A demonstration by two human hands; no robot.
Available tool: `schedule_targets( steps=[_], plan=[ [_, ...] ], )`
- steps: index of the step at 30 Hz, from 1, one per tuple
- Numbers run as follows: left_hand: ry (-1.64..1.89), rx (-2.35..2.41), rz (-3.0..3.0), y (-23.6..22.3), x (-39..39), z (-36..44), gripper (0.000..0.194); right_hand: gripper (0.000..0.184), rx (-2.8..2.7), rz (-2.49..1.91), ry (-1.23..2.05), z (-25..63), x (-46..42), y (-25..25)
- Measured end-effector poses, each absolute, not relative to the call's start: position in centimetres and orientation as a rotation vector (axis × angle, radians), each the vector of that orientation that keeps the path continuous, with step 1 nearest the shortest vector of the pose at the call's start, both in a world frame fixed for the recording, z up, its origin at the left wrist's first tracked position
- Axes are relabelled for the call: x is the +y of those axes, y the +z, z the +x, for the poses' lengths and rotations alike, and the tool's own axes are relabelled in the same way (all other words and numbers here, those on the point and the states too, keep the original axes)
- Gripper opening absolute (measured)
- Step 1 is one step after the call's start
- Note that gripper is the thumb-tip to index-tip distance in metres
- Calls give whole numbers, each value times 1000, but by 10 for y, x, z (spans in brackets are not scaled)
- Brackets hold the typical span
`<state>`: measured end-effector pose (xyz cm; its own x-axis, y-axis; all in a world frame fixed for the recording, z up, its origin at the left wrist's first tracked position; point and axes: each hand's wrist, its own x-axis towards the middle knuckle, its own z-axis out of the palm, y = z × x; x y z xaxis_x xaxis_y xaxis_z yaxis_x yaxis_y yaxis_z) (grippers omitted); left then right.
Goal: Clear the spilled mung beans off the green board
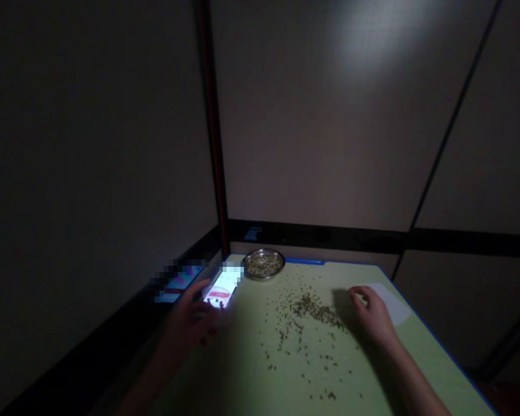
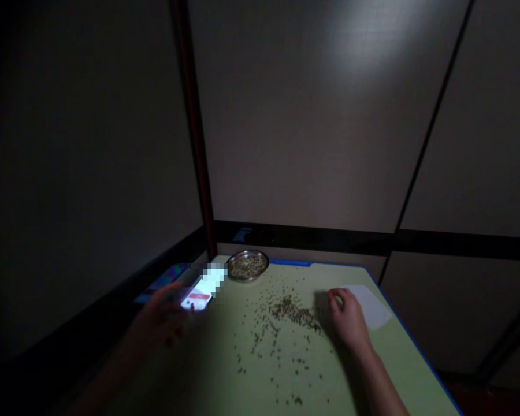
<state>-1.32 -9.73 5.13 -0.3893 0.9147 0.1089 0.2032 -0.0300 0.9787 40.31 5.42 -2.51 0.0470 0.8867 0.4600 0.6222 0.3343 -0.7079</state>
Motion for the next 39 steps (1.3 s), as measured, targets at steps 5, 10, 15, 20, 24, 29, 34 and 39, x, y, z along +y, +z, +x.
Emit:
schedule_targets(
  steps=[5,10,15,20,24,29,34,39],
  plan=[
    [1500,1723,1061,34,-105,-36,65,41,-1482,-1485,375,435,60,-29],
    [1534,1979,1265,16,-112,-46,34,41,-1430,-1509,367,440,61,-29],
    [1459,2134,1237,-1,-127,-54,42,42,-1405,-1520,347,441,58,-26],
    [982,2434,1434,-15,-146,-61,43,43,-1403,-1522,342,441,57,-24],
    [552,2486,1579,-7,-154,-53,48,44,-1397,-1525,336,440,57,-24],
    [295,2478,1599,9,-148,-40,56,41,-1396,-1521,326,442,58,-23],
    [304,2368,1661,8,-137,-25,50,42,-1395,-1520,322,442,59,-22],
    [310,2316,1693,5,-128,16,47,42,-1386,-1535,316,441,56,-20]
  ],
)
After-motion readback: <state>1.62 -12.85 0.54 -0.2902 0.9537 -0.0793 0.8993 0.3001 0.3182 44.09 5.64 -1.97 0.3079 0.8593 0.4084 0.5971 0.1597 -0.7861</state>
